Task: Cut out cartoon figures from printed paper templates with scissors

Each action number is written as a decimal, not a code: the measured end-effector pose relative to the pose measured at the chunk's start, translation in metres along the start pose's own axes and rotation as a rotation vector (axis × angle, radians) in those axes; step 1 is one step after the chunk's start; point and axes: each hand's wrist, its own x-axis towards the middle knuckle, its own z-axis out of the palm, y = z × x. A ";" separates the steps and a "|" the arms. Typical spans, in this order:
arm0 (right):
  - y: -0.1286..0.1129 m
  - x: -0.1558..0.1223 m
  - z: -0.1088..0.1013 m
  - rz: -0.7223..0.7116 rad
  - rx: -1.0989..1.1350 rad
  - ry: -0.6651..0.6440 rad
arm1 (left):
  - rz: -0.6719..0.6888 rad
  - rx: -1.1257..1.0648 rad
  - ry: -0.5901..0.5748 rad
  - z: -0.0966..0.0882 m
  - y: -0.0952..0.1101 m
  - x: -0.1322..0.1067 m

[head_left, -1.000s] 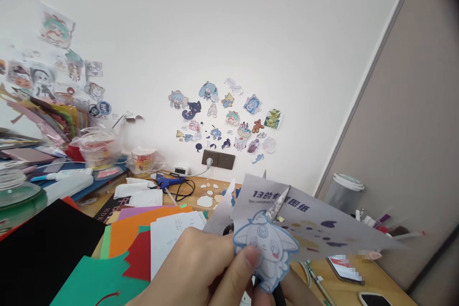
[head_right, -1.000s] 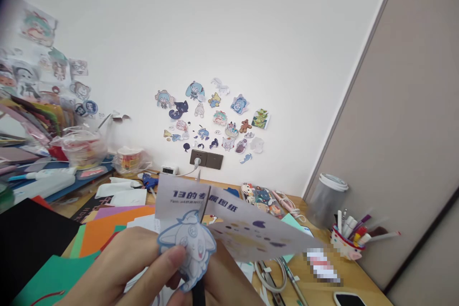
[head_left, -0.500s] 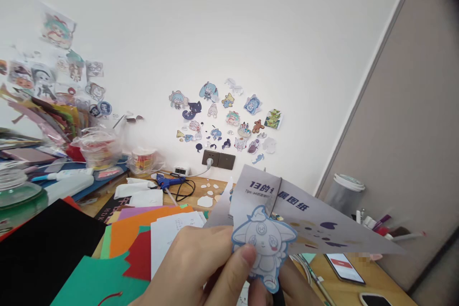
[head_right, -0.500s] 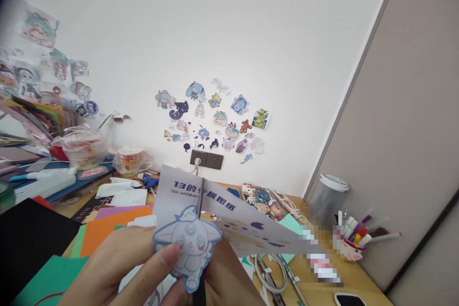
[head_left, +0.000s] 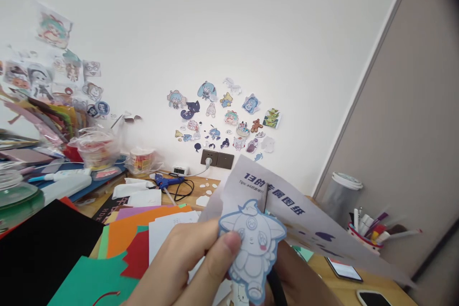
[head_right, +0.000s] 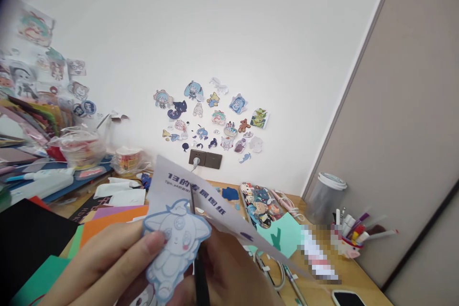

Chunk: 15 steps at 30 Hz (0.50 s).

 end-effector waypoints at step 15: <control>-0.003 -0.005 -0.006 0.097 -0.212 -0.066 | -0.271 0.180 -0.250 -0.025 0.000 -0.004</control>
